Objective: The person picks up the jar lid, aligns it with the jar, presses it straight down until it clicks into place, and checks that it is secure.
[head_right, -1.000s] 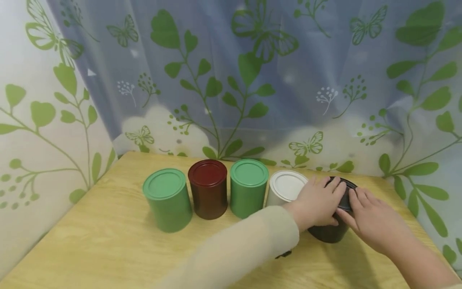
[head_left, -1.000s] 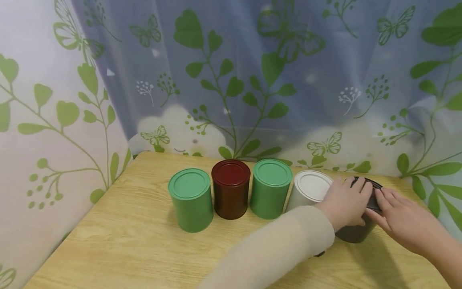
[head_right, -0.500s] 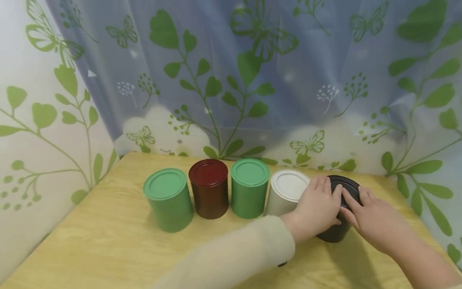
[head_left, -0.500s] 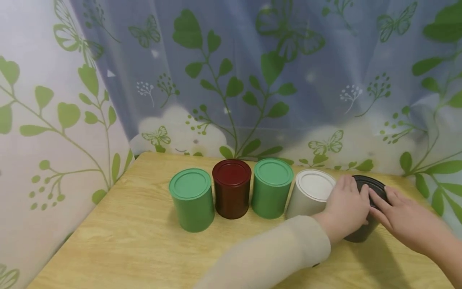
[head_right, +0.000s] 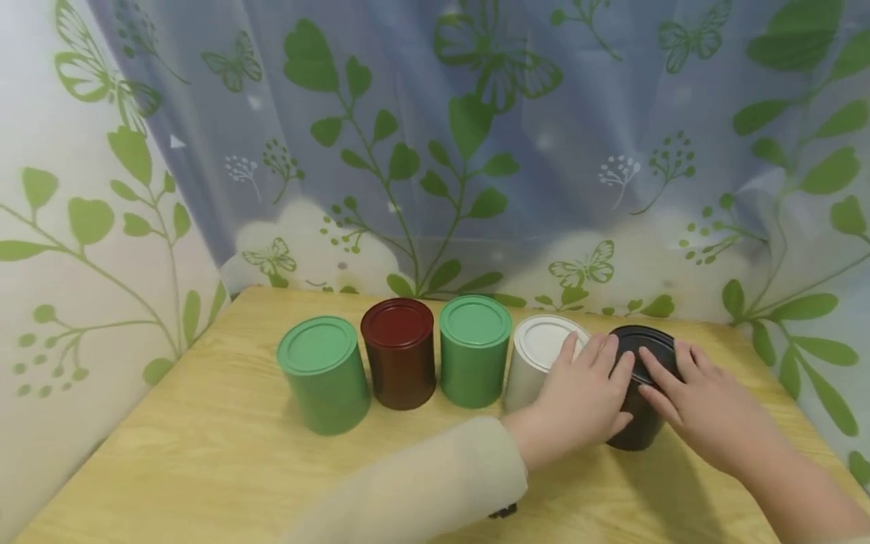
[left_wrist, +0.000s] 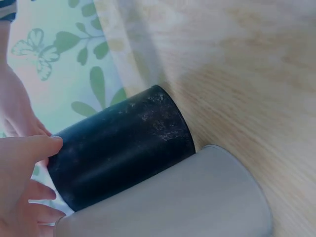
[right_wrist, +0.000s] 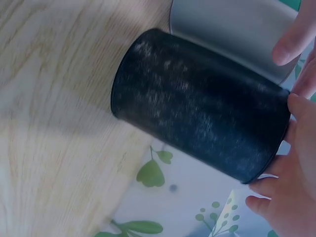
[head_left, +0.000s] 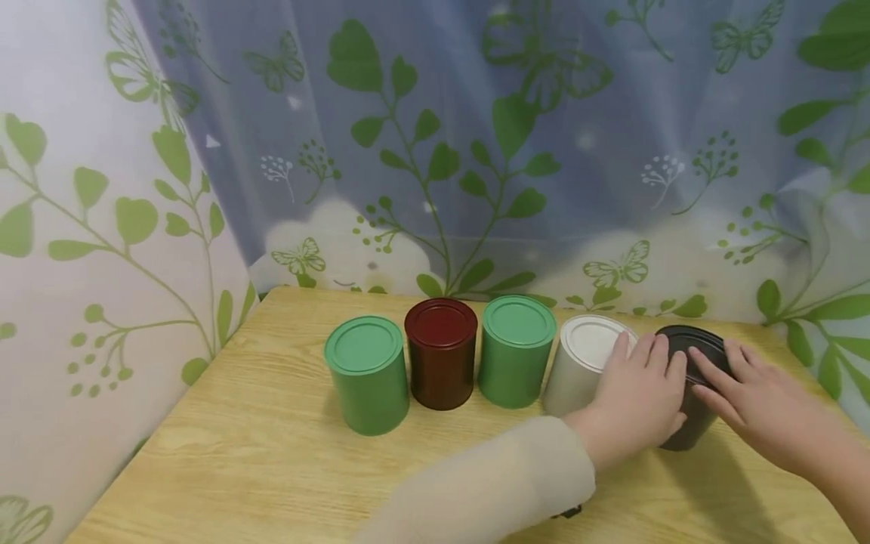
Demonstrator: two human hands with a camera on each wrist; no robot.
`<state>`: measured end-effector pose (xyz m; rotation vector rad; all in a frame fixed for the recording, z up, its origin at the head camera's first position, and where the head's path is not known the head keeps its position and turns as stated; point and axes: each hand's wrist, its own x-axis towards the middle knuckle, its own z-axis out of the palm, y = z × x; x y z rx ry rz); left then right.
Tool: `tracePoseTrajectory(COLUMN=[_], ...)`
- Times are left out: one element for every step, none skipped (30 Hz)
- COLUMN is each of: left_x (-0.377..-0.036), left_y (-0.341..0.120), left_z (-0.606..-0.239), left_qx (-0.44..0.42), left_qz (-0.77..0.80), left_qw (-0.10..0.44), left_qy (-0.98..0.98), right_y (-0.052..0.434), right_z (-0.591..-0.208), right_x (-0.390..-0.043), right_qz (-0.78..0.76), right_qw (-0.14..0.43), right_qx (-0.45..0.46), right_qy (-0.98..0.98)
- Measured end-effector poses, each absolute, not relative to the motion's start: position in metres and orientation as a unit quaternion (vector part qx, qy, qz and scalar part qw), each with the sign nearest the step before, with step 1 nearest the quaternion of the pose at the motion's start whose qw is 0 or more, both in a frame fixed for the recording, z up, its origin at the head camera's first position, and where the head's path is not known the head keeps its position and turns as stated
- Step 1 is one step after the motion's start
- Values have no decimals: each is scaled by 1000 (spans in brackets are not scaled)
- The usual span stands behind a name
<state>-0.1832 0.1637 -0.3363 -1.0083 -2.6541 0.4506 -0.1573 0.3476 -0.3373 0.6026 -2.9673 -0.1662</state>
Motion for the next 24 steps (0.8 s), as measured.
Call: tracePoseTrajectory(left_x=[-181, -178, -176, -174, -171, -169, -167, -165, -163, -161, -159, -157, -156, -154, -153, -152, -151, -150, -149, -148, -148, -148, -148, -148], left_y=[159, 154, 150, 145, 140, 135, 129, 124, 117, 111, 105, 98, 92, 85, 78, 70, 63, 56, 49, 42, 36, 30, 24, 18], left_z=[-337, -337, -338, -338, -338, -338, -338, -337, -337, -337, -337, -337, -338, -339, -340, -341, -343, -346, -348, -351, -353, -355, -358, -360], left_qx=[-352, -356, -359, -360, -361, -360, -360, -359, -359, -357, -356, -353, -350, -346, -342, -336, -332, -326, -321, -315, -309, -302, -295, -287], left_qz=[150, 143, 135, 126, 117, 109, 102, 97, 95, 93, 92, 91, 89, 84, 79, 72, 63, 56, 50, 42, 38, 33, 29, 26], left_qw=[136, 138, 140, 139, 138, 136, 136, 138, 140, 138, 136, 133, 133, 133, 136, 136, 138, 139, 142, 139, 132, 120, 110, 99], left_qy=[-914, -913, -913, -914, -915, -916, -917, -918, -918, -919, -920, -922, -923, -925, -926, -929, -931, -933, -935, -938, -941, -945, -949, -953], right_y=[348, 348, 347, 346, 346, 345, 344, 343, 342, 341, 339, 336, 332, 328, 323, 318, 313, 308, 304, 301, 297, 294, 292, 289], right_z=[-339, -340, -341, -342, -342, -341, -341, -340, -340, -339, -339, -339, -338, -338, -337, -337, -337, -337, -337, -338, -340, -342, -344, -346], right_x=[-156, -156, -155, -155, -155, -155, -155, -154, -153, -152, -150, -148, -146, -144, -143, -142, -141, -139, -138, -137, -135, -133, -131, -128], right_qz=[-50, -49, -39, -39, -36, -35, -39, -45, -48, -47, -52, -52, -47, -44, -37, -29, -22, -13, -11, -10, -7, -7, -6, -5], right_qw=[61, 69, 71, 75, 77, 76, 77, 77, 72, 68, 65, 58, 51, 43, 35, 28, 25, 21, 23, 24, 27, 34, 43, 50], right_qx=[199, 201, 192, 190, 184, 177, 175, 173, 168, 161, 155, 147, 138, 128, 120, 113, 110, 106, 106, 105, 105, 107, 108, 107], right_qy=[-977, -976, -978, -978, -979, -981, -981, -981, -982, -984, -984, -986, -988, -990, -991, -993, -993, -994, -994, -994, -994, -994, -993, -993])
